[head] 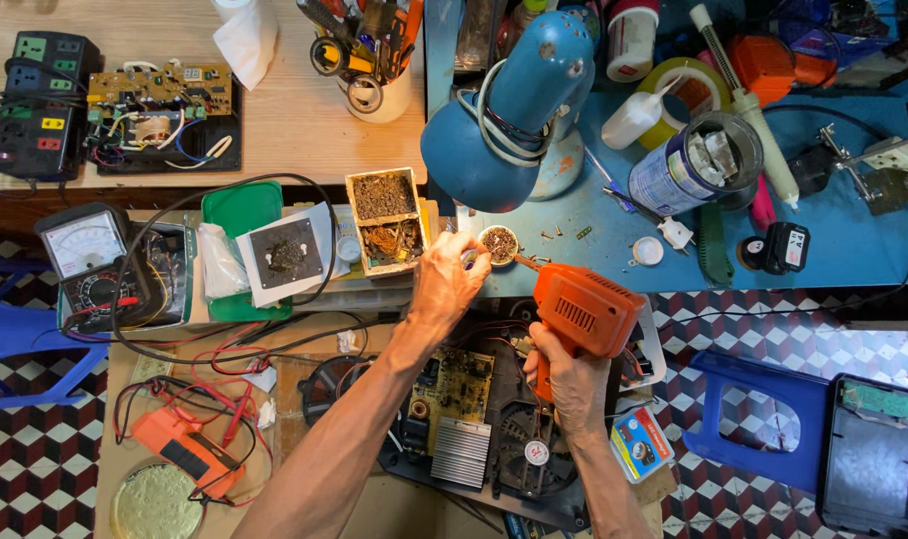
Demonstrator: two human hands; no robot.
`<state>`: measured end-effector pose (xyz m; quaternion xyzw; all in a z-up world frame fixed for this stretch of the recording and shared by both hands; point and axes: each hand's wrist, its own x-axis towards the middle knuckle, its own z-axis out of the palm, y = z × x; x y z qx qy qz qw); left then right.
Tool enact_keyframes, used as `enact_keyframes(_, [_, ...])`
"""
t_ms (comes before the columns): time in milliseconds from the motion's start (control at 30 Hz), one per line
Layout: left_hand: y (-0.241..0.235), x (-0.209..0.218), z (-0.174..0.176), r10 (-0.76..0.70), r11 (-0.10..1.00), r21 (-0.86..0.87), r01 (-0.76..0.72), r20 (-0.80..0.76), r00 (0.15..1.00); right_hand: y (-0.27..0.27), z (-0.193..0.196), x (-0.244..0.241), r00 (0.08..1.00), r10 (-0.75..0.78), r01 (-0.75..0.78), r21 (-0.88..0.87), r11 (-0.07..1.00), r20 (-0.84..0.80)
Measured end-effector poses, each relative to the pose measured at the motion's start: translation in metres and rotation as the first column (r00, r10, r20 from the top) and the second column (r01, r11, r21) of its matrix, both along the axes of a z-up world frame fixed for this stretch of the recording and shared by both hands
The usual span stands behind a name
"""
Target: The person uses a heat gun to apply heat to a circuit board and heatsink assembly. They then place a small component onto the board and continue heating the area with the heat gun.
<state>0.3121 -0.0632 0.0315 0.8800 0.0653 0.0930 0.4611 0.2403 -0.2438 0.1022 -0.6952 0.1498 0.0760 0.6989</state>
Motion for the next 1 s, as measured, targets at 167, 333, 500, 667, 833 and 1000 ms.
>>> enact_keyframes(167, [0.0,0.002,0.003,-0.014,1.0,0.0,0.014,-0.047,0.999,-0.001,0.0,-0.003,1.0,-0.004,0.004,-0.001,1.0,-0.026])
enact_keyframes(333, [0.0,0.001,0.006,-0.019,1.0,-0.018,0.018,-0.077,0.997,-0.002,0.0,-0.005,1.0,0.012,-0.012,-0.011,1.0,0.003])
enact_keyframes(500, [-0.001,0.002,0.008,-0.01,1.0,0.0,0.01,-0.118,0.993,-0.002,0.0,-0.005,1.0,0.022,-0.022,-0.01,1.0,0.011])
enact_keyframes(667, [0.0,0.002,0.005,-0.019,1.0,-0.025,0.016,-0.141,0.99,-0.003,-0.002,-0.004,1.0,0.029,-0.029,-0.009,1.0,0.009])
enact_keyframes(833, [0.0,0.003,0.002,-0.013,1.0,-0.027,0.01,-0.119,0.993,-0.005,-0.008,-0.004,0.999,0.031,-0.031,-0.007,0.999,-0.004])
enact_keyframes(1000, [0.003,-0.001,0.011,0.067,0.996,-0.055,-0.07,-0.051,0.996,-0.004,-0.015,0.001,1.0,-0.006,0.006,-0.029,1.0,-0.005])
